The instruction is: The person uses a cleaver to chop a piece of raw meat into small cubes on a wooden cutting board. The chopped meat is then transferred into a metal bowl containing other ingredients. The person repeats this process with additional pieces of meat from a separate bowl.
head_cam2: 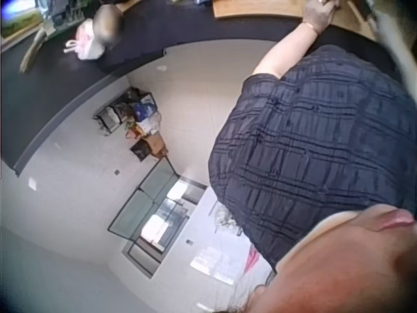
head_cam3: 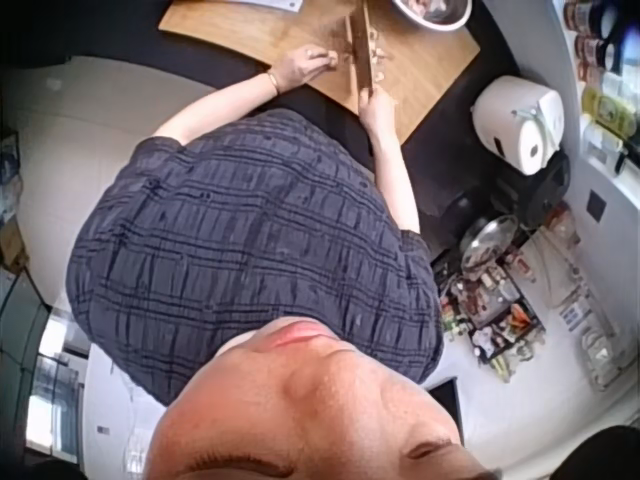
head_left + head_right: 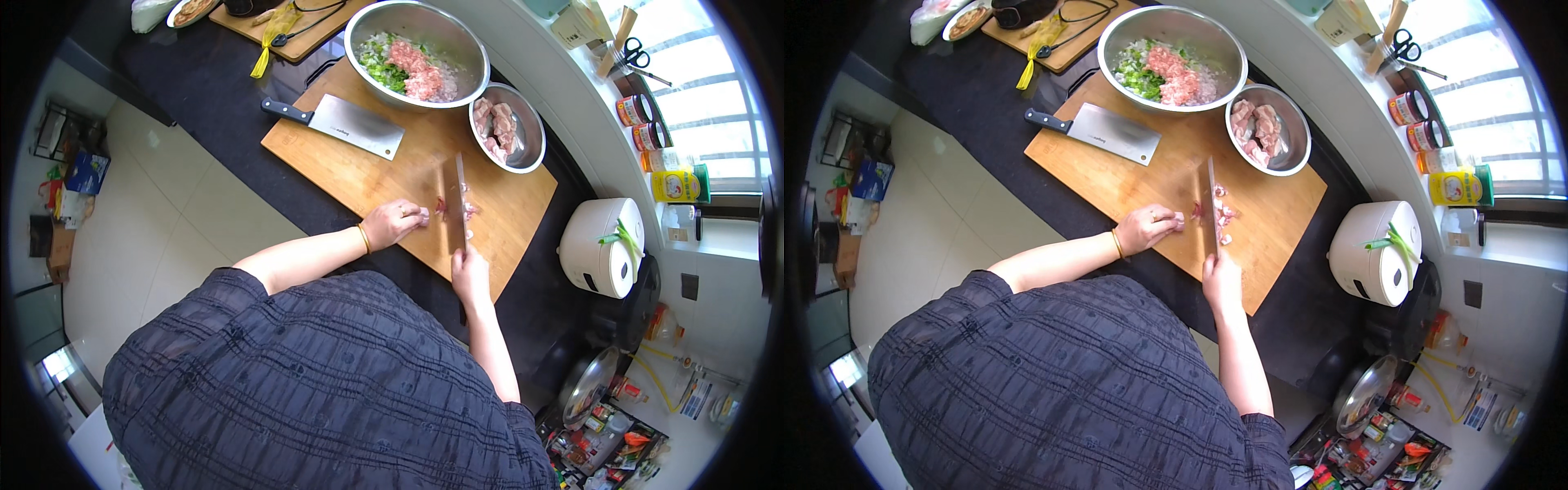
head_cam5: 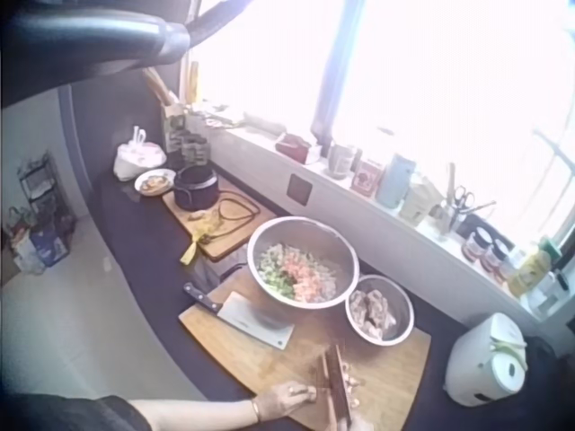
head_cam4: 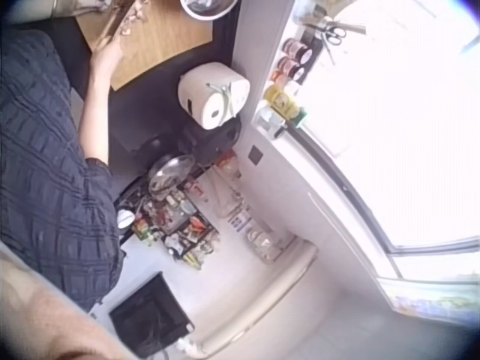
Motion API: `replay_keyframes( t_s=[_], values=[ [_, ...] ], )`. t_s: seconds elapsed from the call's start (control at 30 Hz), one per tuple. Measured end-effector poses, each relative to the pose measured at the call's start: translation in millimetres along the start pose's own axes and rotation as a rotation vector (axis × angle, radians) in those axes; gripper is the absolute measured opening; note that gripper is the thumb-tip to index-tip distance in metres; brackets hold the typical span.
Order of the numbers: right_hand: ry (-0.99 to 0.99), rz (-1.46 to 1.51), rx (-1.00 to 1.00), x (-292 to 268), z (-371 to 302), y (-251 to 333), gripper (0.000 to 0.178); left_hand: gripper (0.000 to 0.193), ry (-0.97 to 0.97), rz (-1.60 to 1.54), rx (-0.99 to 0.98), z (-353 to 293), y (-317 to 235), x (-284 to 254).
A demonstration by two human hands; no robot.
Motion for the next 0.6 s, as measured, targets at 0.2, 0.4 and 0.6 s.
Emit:
replay_keyframes(
  t_s=[0.2,0.4,0.6],
  values=[
    [0.052,0.071,0.094,-5.7,1.2,5.3,0.021,0.020,-0.007,-0.017,0.006,-0.9,1.2,-2.7],
    [0.041,0.015,0.082,8.8,0.2,-10.0,0.023,0.021,-0.008,-0.013,-0.007,-3.2,1.7,0.1],
    [0.015,0.179,0.183,-12.2,4.2,-4.9,0.023,0.020,-0.044,-0.015,0.010,-1.8,0.7,-3.5]
  ],
)
Point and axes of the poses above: each hand's wrist, its own z-axis towards the middle knuckle, its own x-axis out of the palm, y = z × x, the point moved 5 cm from there along z, towards the middle knuckle, and after that the axes turned 6 degrees about -y, right-handed, at the moved point
